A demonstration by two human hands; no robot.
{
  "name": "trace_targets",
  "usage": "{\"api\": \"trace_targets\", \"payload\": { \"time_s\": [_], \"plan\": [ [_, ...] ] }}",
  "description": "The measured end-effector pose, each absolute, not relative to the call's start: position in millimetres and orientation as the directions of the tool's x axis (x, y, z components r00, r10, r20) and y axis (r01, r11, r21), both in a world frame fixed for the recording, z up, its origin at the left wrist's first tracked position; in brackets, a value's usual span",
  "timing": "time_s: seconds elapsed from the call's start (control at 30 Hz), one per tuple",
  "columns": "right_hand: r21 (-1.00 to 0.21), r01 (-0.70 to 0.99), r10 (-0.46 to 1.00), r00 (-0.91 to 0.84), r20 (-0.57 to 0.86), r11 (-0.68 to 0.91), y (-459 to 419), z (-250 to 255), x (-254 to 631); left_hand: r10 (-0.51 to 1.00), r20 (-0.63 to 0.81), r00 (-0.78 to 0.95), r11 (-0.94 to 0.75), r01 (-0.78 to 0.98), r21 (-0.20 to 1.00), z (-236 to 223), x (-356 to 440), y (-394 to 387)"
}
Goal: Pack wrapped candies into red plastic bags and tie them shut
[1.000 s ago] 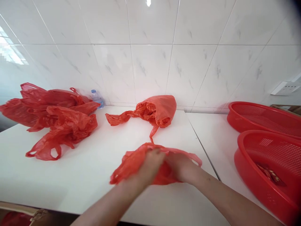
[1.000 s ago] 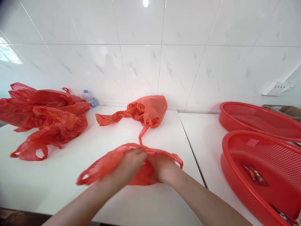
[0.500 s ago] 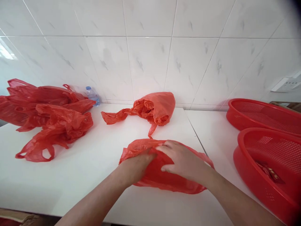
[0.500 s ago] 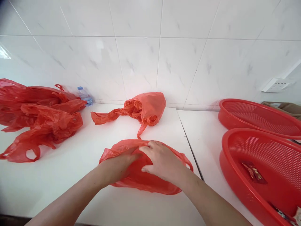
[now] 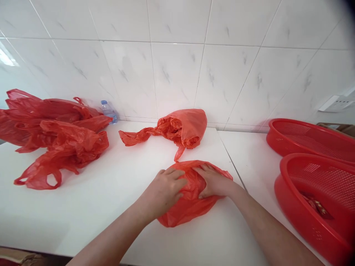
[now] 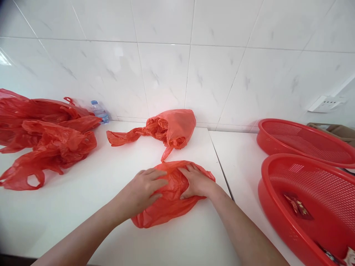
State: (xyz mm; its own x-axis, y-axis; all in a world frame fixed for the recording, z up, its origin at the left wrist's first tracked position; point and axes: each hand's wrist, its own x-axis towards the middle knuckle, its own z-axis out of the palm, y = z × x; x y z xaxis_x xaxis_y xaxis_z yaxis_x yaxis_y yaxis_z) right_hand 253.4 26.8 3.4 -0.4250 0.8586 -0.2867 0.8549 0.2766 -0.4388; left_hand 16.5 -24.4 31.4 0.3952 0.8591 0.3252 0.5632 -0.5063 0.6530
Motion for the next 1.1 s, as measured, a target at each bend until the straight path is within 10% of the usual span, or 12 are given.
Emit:
{"api": "trace_targets", "payload": {
  "time_s": [0.1, 0.33, 0.67, 0.8, 0.93, 1.1],
  "plan": [
    [-0.473, 0.851, 0.861, -0.402, -0.312, 0.226, 21, 8, 255, 0.862, 0.311, 0.4, -0.507, 0.686, 0.523, 27, 17, -7],
    [-0.53, 0.817, 0.926, -0.349, -0.143, 0.226, -9, 31, 256, 0.977, 0.108, 0.184, -0.186, 0.49, 0.852, 26, 16, 2],
    [-0.38, 0.79, 0.875, -0.46, 0.152, 0.482, -71, 70, 274, 0.986, -0.14, 0.086, 0.081, 0.486, 0.87, 26, 20, 22],
    [-0.382, 0.912, 0.9, 0.034, 0.436, 0.151, -98, 111, 355, 0.962, -0.236, 0.138, 0.19, 0.286, 0.939, 16, 16, 20],
    [-0.33, 0.898, 0.912, 0.366, 0.186, -0.293, -116, 113, 463, 0.944, -0.285, 0.166, 0.264, 0.141, 0.954, 6, 14, 20],
    [-0.211, 0.884, 0.893, 0.441, 0.083, -0.417, -144, 74, 534, 0.928, -0.324, 0.184, 0.319, 0.06, 0.946, -9, 9, 29]
  ]
}}
